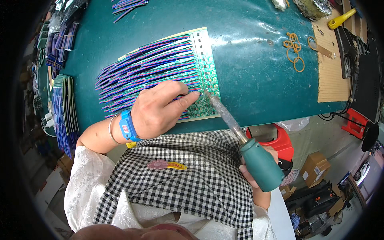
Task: Manually placing wire strips onto a board of LED components and using a heat tool or soldering iron to secure them.
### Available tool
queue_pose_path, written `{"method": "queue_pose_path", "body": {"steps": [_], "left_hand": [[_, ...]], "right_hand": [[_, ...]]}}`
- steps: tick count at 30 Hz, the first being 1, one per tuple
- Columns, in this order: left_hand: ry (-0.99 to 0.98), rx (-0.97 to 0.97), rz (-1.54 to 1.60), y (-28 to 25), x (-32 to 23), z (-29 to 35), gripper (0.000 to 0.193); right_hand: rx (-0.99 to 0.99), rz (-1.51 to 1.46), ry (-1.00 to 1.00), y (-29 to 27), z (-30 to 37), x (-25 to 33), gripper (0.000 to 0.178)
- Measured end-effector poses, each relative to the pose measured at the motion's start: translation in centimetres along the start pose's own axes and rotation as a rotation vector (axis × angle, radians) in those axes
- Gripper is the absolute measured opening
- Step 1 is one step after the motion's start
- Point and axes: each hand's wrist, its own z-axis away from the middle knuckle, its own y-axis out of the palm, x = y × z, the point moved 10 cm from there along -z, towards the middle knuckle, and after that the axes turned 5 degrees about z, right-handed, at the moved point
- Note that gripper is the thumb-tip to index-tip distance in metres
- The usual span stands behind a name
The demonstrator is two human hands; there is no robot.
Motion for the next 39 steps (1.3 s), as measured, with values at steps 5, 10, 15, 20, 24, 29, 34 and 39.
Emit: {"method": "queue_pose_path", "body": {"steps": [5,10,15,20,24,29,34,39], "left_hand": [[0.003,-0.007,-0.001,-0.1,0.1,0.1,0.038],[0.005,-0.008,0.010,0.0,0.0,0.0,0.038],[0.016,-0.004,0.018,-0.1,0.0,0.0,0.038],[0.016,0.015,0.011,0.1,-0.1,0.1,0.039],[0.012,0.034,0.002,0.2,-0.3,0.1,0.039],[0.011,0.032,0.004,0.2,-0.3,0.3,0.040],[0.015,0.044,0.007,0.2,-0.4,0.2,0.042],[0.024,0.042,-0.005,0.2,-0.5,0.2,0.043]], "right_hand": [[-0.076,-0.060,0.115,-1.6,1.7,-1.6,0.040],[-0.020,-0.185,0.127,-1.1,2.6,-2.7,0.057],[-0.009,0.128,-0.043,-1.1,2.1,-1.4,0.045],[-0.001,0.141,-0.055,-0.1,0.5,0.5,0.033],[-0.079,0.274,-0.217,-0.2,-0.3,2.5,0.031],[-0.081,-0.128,-0.019,-0.4,-0.7,1.3,0.027],[-0.124,-0.218,0.086,-0.7,-0.2,0.9,0.024],[-0.041,-0.158,0.026,0.0,-0.4,0.8,0.025]]}}
